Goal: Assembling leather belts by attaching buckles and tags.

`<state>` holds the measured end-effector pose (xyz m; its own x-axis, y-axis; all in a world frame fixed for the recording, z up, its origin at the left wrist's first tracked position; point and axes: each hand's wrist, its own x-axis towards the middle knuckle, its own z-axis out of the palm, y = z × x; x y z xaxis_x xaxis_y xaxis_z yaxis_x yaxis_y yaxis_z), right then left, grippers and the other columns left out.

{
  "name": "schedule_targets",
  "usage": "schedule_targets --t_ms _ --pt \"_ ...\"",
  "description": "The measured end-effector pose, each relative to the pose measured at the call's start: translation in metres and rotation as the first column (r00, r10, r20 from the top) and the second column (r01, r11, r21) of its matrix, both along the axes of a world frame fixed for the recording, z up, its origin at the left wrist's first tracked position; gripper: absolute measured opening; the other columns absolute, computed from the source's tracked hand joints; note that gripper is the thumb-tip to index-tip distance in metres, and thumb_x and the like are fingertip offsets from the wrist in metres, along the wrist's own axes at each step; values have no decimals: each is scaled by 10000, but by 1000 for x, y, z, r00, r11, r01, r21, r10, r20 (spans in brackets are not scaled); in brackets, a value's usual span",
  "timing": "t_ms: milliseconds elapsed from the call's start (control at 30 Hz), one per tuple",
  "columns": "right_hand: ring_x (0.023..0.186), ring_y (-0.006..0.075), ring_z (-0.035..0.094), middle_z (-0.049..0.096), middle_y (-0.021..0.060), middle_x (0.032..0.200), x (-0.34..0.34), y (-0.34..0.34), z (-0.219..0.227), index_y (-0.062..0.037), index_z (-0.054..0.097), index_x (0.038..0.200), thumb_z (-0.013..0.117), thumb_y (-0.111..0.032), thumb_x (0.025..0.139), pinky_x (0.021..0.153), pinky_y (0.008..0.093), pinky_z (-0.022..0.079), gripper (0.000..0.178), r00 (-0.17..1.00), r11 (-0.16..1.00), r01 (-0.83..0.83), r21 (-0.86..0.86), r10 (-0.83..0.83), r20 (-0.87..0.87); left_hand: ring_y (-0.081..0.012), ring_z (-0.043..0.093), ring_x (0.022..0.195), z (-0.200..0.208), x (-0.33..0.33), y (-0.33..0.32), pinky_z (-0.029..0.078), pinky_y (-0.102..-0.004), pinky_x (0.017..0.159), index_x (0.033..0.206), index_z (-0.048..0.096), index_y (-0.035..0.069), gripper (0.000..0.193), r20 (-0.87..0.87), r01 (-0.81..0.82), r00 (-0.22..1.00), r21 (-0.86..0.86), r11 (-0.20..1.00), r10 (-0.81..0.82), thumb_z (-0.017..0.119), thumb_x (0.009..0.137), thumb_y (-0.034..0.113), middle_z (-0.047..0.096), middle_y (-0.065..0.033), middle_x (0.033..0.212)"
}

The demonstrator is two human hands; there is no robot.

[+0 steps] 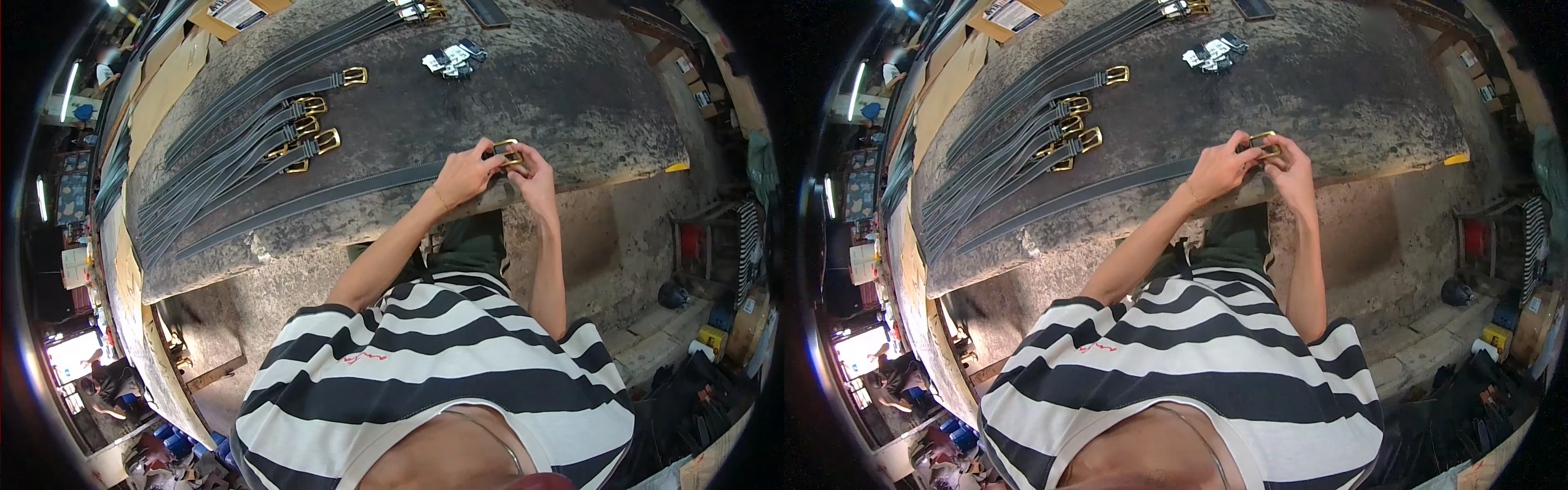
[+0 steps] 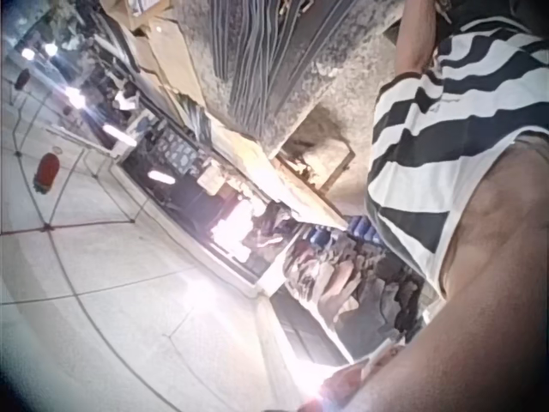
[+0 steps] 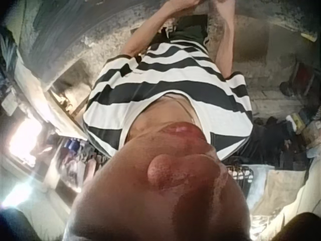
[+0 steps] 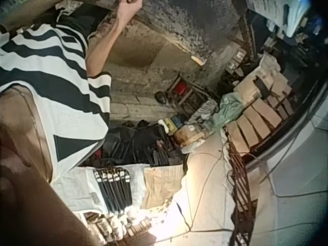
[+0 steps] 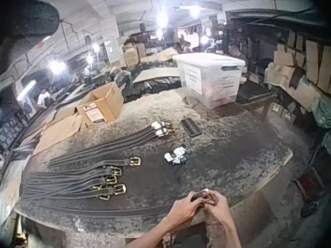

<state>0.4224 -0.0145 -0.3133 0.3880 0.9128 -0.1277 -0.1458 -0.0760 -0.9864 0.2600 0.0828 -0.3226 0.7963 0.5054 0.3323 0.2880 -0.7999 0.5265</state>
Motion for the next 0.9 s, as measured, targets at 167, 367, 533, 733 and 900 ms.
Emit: schedule_targets --t_ms 167,367,533,733,900 --pt "1084 197 670 647 127 1251 -2 4 -10 44 596 1252 611 176 830 924 298 540 442 998 998 56 1 -56 29 -318 670 782 7 6 0 521 -446 646 1099 698 179 199 -62 -67 996 -134 989 59 651 906 181 547 -85 1142" --pt "976 147 670 700 73 1080 0 10 -11 38 657 1132 688 119 820 852 286 545 323 984 993 122 2 -121 128 -375 670 828 19 16 11 512 -492 733 1085 696 191 186 -131 -81 990 -212 974 54 584 937 173 518 -131 1204" --pt "915 144 666 718 46 996 2 9 -35 9 688 1070 750 90 768 830 292 546 319 954 977 215 8 -212 211 -420 670 865 20 10 9 537 -519 787 1060 676 195 199 -136 -50 991 -217 975 20 583 926 307 526 -176 1193" --pt "805 129 655 715 61 913 -14 9 -21 25 671 1107 758 82 774 715 280 535 349 943 951 303 -58 -290 165 -374 680 873 8 1 3 544 -494 755 1083 672 197 237 -86 -59 995 -193 979 43 681 871 302 528 -128 1189" --pt "759 124 673 714 80 858 -33 6 -4 22 618 1191 689 111 811 655 265 540 397 912 921 382 -80 -362 191 -328 686 848 -4 6 1 547 -452 733 1078 700 204 199 -31 -80 997 -155 985 76 698 891 274 526 -106 1175"
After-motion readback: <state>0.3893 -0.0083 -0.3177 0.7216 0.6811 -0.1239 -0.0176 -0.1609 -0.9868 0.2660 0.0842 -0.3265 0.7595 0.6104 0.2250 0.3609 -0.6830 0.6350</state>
